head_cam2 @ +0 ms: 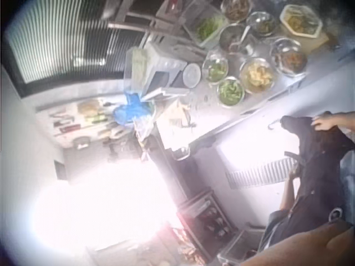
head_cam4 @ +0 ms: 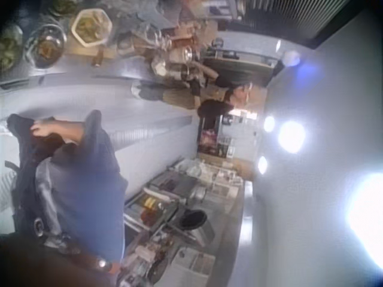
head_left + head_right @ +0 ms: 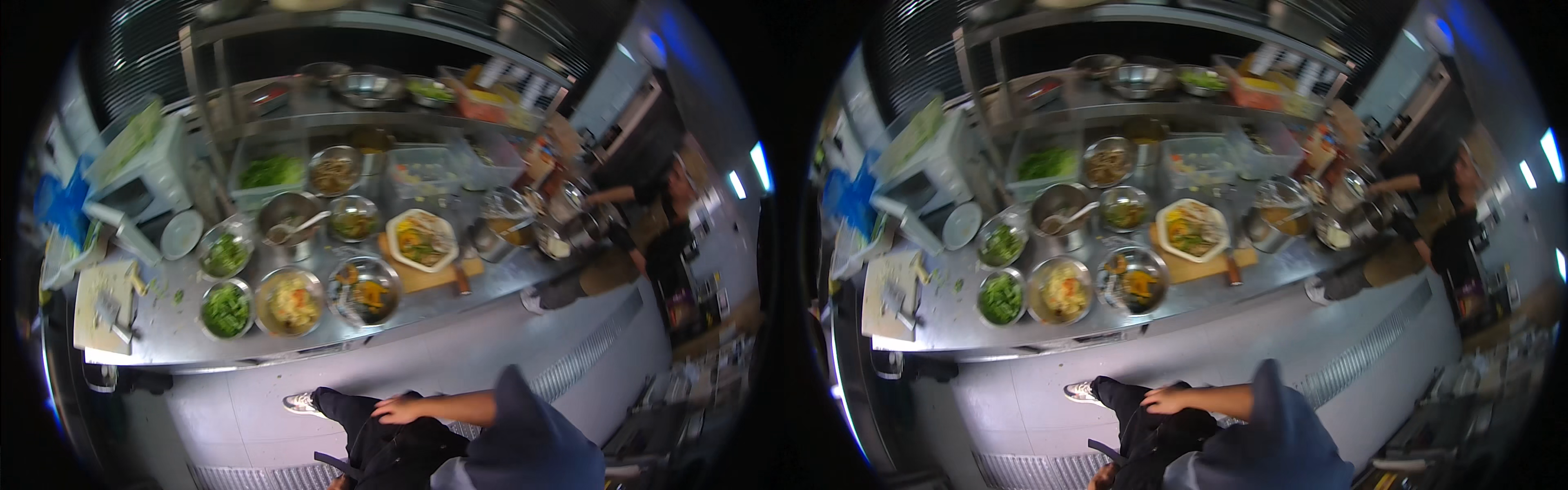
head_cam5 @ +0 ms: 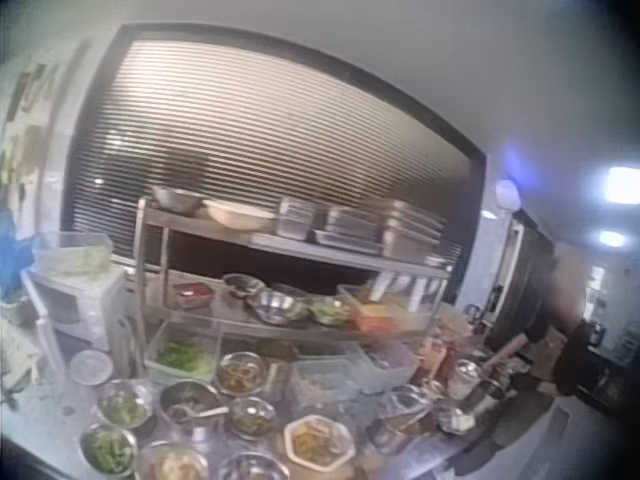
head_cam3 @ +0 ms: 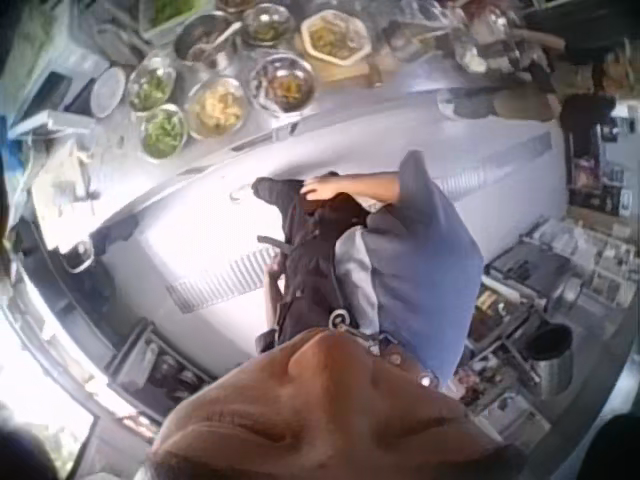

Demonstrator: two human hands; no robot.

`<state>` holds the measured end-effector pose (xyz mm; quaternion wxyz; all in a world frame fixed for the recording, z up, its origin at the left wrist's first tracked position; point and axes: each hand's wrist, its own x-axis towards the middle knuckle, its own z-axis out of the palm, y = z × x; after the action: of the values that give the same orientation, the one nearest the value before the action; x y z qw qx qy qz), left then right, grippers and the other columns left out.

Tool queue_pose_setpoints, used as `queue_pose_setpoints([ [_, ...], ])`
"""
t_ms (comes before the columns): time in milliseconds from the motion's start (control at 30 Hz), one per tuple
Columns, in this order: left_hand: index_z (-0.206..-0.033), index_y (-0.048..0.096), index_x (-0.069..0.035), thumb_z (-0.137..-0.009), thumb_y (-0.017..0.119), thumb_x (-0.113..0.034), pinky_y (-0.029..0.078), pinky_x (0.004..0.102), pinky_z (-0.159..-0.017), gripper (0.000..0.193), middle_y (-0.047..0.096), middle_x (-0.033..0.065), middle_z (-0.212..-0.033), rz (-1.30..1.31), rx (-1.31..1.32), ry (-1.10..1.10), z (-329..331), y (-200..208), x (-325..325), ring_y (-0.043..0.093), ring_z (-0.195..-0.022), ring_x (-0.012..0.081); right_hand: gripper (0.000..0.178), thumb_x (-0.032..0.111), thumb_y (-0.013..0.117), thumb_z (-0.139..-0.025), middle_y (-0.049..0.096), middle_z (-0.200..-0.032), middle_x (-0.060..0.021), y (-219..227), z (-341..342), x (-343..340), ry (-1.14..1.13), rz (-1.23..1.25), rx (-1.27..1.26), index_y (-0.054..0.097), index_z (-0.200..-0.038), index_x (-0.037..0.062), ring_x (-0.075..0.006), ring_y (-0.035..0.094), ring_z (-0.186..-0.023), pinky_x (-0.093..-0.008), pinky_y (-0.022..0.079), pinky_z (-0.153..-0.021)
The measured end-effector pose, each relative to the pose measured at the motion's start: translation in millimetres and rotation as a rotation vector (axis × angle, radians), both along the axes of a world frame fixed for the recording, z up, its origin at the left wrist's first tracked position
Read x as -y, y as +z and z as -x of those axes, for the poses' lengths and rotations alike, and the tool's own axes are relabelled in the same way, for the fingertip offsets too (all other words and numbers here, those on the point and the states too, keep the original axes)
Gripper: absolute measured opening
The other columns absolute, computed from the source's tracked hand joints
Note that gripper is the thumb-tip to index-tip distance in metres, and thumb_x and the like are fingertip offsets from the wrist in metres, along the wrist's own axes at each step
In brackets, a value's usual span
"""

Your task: The person puts on gloves and assembles a meal in a takeout container by adding cooked meat, vegetables, and sauce from various bowls on a stainless steel counter. The person then carries the container to a packing station, places a receipt inside, and seals the container with a plastic lid.

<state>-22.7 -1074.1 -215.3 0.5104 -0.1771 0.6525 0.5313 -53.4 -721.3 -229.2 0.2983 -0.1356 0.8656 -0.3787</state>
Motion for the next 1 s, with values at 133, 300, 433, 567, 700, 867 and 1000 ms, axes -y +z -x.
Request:
queue_pose_setpoints([
  [133, -0.148, 0.032, -0.003, -0.101, 0.040, -0.044, 0.042, 0.0426, -0.103, 0.062, 0.035, 0.0114, -0.151, -0.252, -0.036, -0.173, -15, 73, -29, 0.044, -0.132, 0.0299, 0.043, 0.047, 0.063, -0.082, 0.070, -0.102, -0.0170, 45, -120, -163, -0.290, -0.518, 0.521, 0.069, -0.105, 0.0106, -0.0337, 0.067, -0.094, -0.0446, 0.052, -0.084],
  [300, -0.145, 0.036, 0.000, -0.099, 0.048, -0.044, 0.039, 0.0408, -0.104, 0.064, 0.042, 0.0123, -0.146, -0.513, -0.008, -0.360, 4, 169, -90, 0.048, -0.128, 0.0279, 0.021, 0.027, 0.062, -0.086, 0.070, -0.090, -0.0135, 71, -114, -270, -1.176, -0.218, 0.058, 0.069, -0.090, 0.0077, -0.0252, 0.068, -0.077, -0.0382, 0.054, -0.070],
  [433, -0.127, 0.053, 0.003, -0.092, 0.059, -0.003, 0.051, 0.0277, -0.082, 0.036, 0.066, 0.0112, -0.109, -0.059, -0.756, -0.165, 84, 173, -228, 0.065, -0.092, 0.0172, 0.023, 0.007, 0.060, -0.088, 0.067, -0.096, -0.0102, 84, 10, -308, -1.405, 0.406, -0.152, 0.061, -0.110, 0.0047, -0.0174, 0.066, -0.082, -0.0310, 0.053, -0.064],
  [567, -0.133, 0.047, 0.005, -0.094, 0.062, -0.024, 0.042, 0.0340, -0.099, 0.050, 0.053, 0.0195, -0.130, -0.099, -0.981, 0.141, 239, 135, -397, 0.054, -0.115, 0.0250, 0.026, 0.004, 0.055, -0.087, 0.067, -0.096, -0.0153, 113, 151, -334, -1.258, 0.150, -0.445, 0.060, -0.113, 0.0067, -0.0308, 0.066, -0.084, -0.0382, 0.052, -0.068],
  [700, -0.132, 0.044, 0.008, -0.092, 0.062, -0.037, 0.048, 0.0380, -0.091, 0.063, 0.057, 0.0274, -0.123, 0.373, -1.181, 0.092, 318, 88, -481, 0.061, -0.107, 0.0358, 0.030, 0.009, 0.058, -0.078, 0.066, -0.100, -0.0226, 135, 217, -346, -1.179, 0.017, -0.220, 0.060, -0.108, 0.0031, -0.0421, 0.061, -0.099, -0.0458, 0.049, -0.083],
  [867, -0.120, 0.057, 0.004, -0.095, 0.058, -0.037, 0.052, 0.0314, -0.073, 0.047, 0.068, 0.0110, -0.093, 0.146, -0.665, 0.216, 333, 89, -496, 0.065, -0.079, 0.0216, 0.032, 0.010, 0.056, -0.078, 0.068, -0.101, -0.0186, 150, 224, -355, -1.199, 0.196, -0.069, 0.063, -0.109, 0.0099, -0.0382, 0.063, -0.100, -0.0455, 0.050, -0.085],
  [1000, -0.126, 0.054, -0.003, -0.098, 0.047, -0.045, 0.052, 0.0318, -0.078, 0.051, 0.064, 0.0108, -0.107, 0.110, -0.583, 0.395, 299, 161, -496, 0.062, -0.094, 0.0198, 0.035, 0.004, 0.050, -0.083, 0.066, -0.092, -0.0184, 180, 219, -362, -1.140, 0.247, -0.228, 0.060, -0.116, 0.0110, -0.0402, 0.062, -0.087, -0.0470, 0.049, -0.076],
])
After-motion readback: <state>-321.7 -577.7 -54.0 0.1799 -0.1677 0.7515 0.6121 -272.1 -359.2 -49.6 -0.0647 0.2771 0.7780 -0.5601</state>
